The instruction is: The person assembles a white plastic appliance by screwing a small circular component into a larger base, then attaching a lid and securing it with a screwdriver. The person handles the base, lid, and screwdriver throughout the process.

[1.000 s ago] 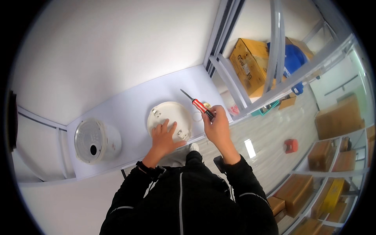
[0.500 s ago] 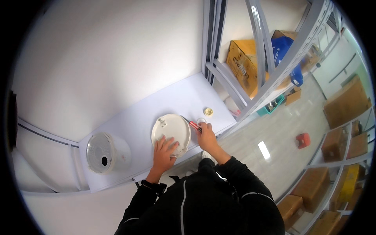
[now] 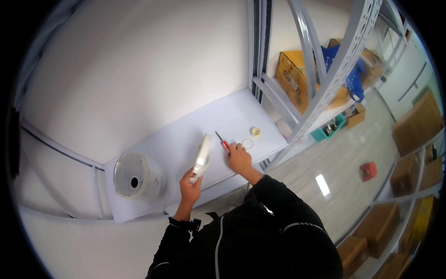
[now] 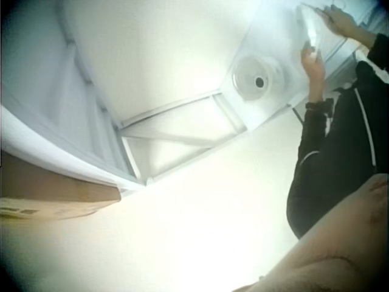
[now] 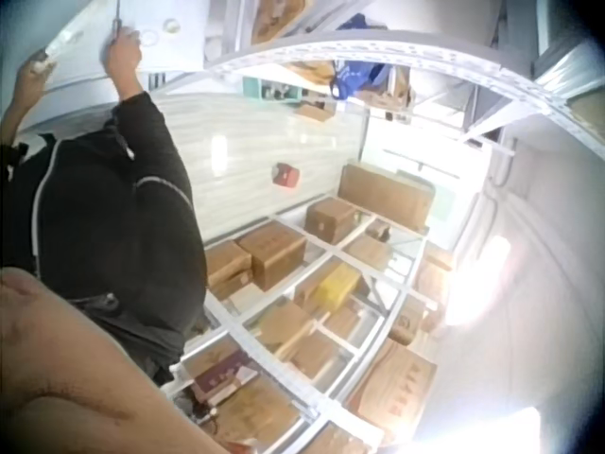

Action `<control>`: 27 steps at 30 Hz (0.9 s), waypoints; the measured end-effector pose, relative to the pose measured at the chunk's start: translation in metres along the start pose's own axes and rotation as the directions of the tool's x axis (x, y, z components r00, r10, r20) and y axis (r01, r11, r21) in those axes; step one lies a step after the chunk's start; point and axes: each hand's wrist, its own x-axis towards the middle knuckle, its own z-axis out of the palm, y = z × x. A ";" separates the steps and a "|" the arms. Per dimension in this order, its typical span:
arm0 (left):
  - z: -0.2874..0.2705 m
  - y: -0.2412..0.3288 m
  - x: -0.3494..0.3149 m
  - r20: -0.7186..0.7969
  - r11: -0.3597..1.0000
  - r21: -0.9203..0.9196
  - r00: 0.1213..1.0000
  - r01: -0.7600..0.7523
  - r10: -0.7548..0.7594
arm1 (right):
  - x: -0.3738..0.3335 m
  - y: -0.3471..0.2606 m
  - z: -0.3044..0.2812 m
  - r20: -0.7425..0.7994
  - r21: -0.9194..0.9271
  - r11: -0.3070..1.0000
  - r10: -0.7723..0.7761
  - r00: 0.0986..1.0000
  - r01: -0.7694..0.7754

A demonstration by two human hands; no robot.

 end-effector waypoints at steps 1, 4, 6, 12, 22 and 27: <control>-0.001 -0.001 -0.003 0.003 0.967 -0.186 0.985 0.171 -0.174 | 0.002 0.001 0.002 0.001 0.013 1.000 0.002 1.000 -0.002; -0.004 0.011 -0.005 0.044 0.744 -0.603 0.943 0.289 -0.331 | 0.004 0.002 0.001 0.025 0.044 0.999 -0.004 1.000 0.003; -0.004 0.019 -0.007 0.025 0.655 -0.712 0.942 0.252 -0.335 | 0.006 0.001 -0.007 0.055 0.056 0.998 -0.024 0.998 0.021; -0.003 0.029 -0.013 -0.069 0.689 -0.690 0.929 0.220 -0.365 | 0.016 0.006 -0.020 0.175 0.056 0.996 -0.079 0.981 0.070; 0.003 0.083 -0.022 -0.087 0.426 -0.882 0.817 0.203 -0.570 | 0.001 0.023 -0.073 -0.027 0.460 0.744 -0.534 0.845 0.485; 0.015 0.108 -0.029 -0.087 0.432 -0.880 0.826 0.198 -0.556 | -0.004 0.022 -0.097 -0.160 0.475 0.547 -0.716 0.679 0.689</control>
